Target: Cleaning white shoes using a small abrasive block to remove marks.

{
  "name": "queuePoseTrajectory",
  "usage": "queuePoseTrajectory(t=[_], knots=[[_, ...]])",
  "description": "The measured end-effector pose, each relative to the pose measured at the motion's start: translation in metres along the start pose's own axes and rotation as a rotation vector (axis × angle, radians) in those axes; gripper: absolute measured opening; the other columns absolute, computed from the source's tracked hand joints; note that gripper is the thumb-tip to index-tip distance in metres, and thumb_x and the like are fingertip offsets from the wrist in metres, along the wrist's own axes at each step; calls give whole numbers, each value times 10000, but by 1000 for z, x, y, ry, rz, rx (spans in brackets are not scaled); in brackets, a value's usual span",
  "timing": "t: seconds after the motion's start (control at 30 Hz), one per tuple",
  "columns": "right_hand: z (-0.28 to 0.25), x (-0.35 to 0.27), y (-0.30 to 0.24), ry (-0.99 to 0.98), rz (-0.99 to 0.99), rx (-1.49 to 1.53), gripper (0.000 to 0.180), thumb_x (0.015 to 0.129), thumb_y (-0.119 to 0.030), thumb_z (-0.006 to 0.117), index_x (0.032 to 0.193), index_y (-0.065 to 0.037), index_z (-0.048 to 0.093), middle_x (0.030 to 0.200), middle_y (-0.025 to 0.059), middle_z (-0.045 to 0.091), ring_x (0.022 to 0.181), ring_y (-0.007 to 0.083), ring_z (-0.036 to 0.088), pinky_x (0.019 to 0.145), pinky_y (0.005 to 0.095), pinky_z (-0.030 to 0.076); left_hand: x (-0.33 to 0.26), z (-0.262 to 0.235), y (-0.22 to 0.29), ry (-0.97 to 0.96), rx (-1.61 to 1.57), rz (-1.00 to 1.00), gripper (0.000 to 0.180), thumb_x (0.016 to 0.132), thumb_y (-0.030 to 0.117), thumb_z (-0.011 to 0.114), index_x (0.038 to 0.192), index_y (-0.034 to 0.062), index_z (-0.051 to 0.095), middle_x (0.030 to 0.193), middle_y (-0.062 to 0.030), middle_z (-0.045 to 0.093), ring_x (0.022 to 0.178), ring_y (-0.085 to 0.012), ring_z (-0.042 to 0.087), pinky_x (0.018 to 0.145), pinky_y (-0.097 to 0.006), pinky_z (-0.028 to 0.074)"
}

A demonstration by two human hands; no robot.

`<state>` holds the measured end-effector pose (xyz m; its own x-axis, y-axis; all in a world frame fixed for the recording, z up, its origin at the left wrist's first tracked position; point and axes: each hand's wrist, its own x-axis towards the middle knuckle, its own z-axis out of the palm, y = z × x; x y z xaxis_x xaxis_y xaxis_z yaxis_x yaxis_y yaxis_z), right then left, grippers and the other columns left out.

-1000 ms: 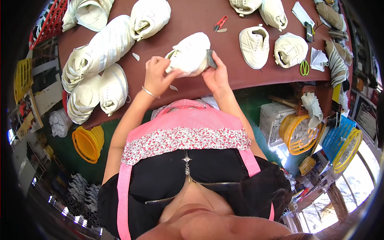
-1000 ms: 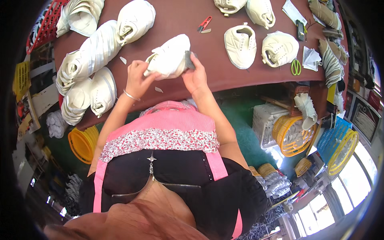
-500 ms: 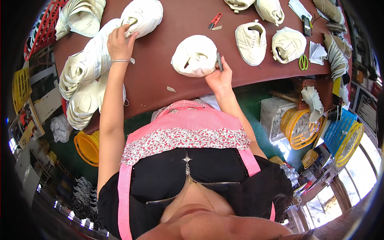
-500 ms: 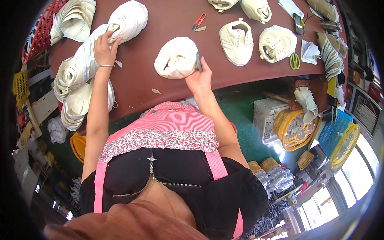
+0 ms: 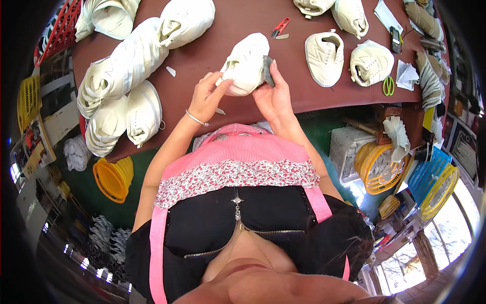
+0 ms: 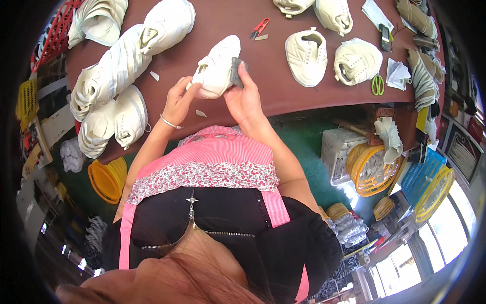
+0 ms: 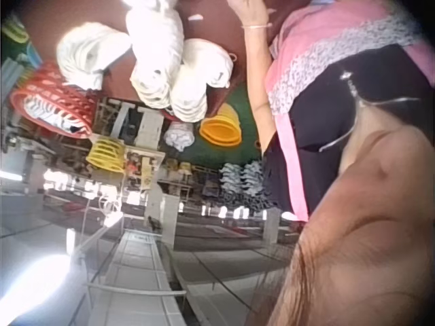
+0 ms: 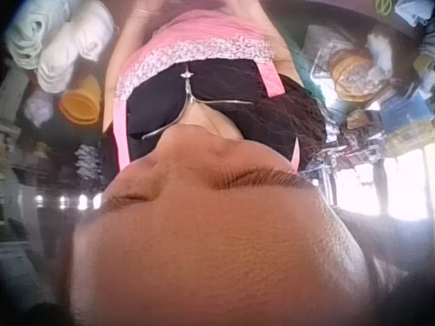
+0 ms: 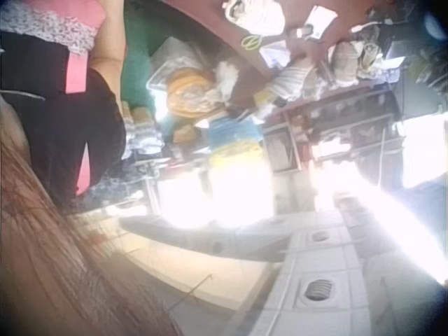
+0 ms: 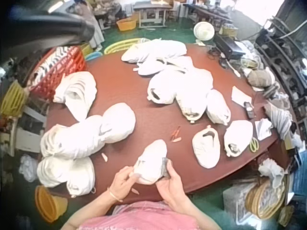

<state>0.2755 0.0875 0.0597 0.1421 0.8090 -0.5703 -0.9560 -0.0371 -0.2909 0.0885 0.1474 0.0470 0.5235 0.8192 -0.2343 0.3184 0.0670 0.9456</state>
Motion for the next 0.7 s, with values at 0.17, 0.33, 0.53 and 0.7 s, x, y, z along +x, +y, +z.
queuePoseTrajectory(t=[0.17,0.33,0.53,0.7], knots=[[3,1,-1,-18,28,5,376,1056,-322,507,1344,-79,521,1391,77,552,1320,237,499,1138,461,386,3,7,6,57,-505,-136,243,971,226,649,1119,35,668,875,-114,630,794,-234,600,780,-323,461],[-38,4,-14,114,11,-323,331,1024,-338,573,1245,-94,604,1233,47,643,1227,178,567,992,392,453,-11,4,13,-47,738,544,240,885,258,720,1056,94,678,944,-79,633,935,-271,592,946,-380,453],[-137,15,-5,402,101,-997,367,957,-400,667,1063,-52,716,907,21,708,851,130,657,769,342,505,-42,19,-72,-263,778,466,343,791,244,771,1078,96,655,1167,-91,594,1102,-318,557,998,-475,437],[-150,31,-3,432,-341,-1595,366,957,-383,630,1026,-29,692,767,169,696,743,316,702,705,405,526,-40,35,-60,-212,765,342,791,710,393,841,1412,227,516,1533,-128,367,1416,-406,326,1141,-570,324]])
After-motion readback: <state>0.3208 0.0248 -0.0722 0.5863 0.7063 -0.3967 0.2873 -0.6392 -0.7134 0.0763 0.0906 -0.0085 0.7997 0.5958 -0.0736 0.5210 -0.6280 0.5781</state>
